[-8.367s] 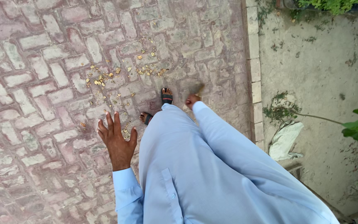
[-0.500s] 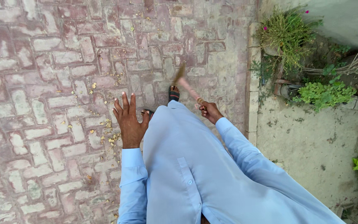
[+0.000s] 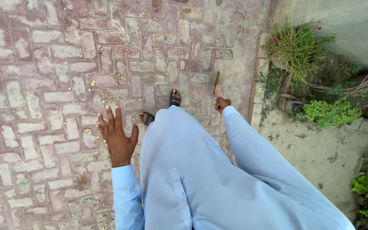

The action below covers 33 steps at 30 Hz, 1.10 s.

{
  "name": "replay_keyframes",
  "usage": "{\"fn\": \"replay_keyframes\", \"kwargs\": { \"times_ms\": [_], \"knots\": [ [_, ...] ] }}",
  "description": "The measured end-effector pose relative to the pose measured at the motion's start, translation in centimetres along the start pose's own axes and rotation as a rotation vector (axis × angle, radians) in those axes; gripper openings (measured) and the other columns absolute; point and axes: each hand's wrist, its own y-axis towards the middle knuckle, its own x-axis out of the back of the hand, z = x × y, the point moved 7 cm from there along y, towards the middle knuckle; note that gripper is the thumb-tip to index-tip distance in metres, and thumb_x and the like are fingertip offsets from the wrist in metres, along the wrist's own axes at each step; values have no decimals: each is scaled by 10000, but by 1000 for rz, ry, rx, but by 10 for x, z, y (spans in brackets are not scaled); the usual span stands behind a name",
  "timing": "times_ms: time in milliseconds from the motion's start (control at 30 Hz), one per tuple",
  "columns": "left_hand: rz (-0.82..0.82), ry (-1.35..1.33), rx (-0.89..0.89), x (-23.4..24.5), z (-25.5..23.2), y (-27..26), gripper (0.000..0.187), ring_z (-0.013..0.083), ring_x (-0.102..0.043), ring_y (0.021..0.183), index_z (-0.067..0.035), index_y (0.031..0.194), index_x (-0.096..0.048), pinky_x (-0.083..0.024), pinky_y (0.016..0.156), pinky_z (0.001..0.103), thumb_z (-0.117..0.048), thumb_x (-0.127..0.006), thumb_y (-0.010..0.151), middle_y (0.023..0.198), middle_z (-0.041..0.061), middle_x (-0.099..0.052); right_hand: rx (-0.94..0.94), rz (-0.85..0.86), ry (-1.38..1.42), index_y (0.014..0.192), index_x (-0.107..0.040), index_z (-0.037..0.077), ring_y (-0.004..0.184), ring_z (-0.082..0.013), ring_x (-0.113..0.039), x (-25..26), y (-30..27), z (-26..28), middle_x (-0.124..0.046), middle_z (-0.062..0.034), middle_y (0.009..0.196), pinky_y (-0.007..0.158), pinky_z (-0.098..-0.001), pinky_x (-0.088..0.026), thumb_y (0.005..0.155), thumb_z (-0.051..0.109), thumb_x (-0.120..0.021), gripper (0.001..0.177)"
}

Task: The person sweeps debris across a brick-paved ground using a long-handled broom.

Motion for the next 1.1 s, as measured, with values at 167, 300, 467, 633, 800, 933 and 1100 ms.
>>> {"fn": "replay_keyframes", "kwargs": {
  "times_ms": [167, 300, 467, 633, 800, 933, 1100],
  "knots": [
    [-57, 19, 95, 8, 1, -14, 803, 503, -181, 1552, -92, 1580, -446, -164, 1247, 694, -279, -760, 865, 1697, 193, -303, -15, 181, -196, 736, -465, 35, 497, -135, -420, -104, -3, -40, -477, -55, 632, 413, -316, -349, 881, 4, -639, 228],
    [-69, 17, 132, 3, -10, -16, 796, 508, -183, 1543, -85, 1576, -445, -165, 1226, 700, -281, -760, 872, 1689, 201, -309, -52, 459, -313, 729, -496, 87, 461, -100, -401, -199, -31, -87, -488, -18, 612, 387, -289, -331, 863, 27, -658, 218],
    [-93, -19, 125, -8, -26, -15, 797, 505, -185, 1549, -98, 1588, -433, -179, 1252, 682, -289, -750, 882, 1695, 185, -304, -223, 702, -410, 833, -554, 37, 489, -79, -399, -242, -42, -98, -483, 4, 647, 437, -255, -351, 922, 55, -593, 99],
    [-75, -1, 126, -24, -36, -7, 815, 505, -174, 1550, -100, 1600, -423, -160, 1238, 692, -292, -748, 878, 1704, 185, -288, -154, 775, -326, 967, -667, -77, 517, -59, -371, -231, -20, -52, -483, 3, 702, 448, -246, -333, 955, 35, -541, 169],
    [-71, -13, 64, -41, -53, 7, 817, 511, -163, 1545, -106, 1596, -404, -149, 1234, 693, -327, -752, 890, 1698, 196, -277, -175, 819, -238, 966, -543, -13, 547, -75, -384, -193, -16, -29, -493, -13, 743, 474, -252, -343, 970, 60, -533, 74],
    [-27, -14, 23, -52, -68, 24, 817, 504, -175, 1545, -137, 1590, -420, -154, 1237, 688, -324, -755, 869, 1686, 182, -292, -191, 817, -172, 977, -521, 14, 543, -61, -358, -148, -22, -19, -465, 22, 725, 479, -246, -323, 1005, 130, -562, 126],
    [-18, -46, -59, -56, -74, 53, 793, 516, -197, 1531, -113, 1589, -418, -175, 1225, 703, -323, -736, 894, 1689, 177, -296, -72, 592, -172, 899, -581, 13, 535, -55, -370, -90, -19, -1, -469, 35, 690, 492, -238, -332, 997, 153, -608, 174]
  ]
}}
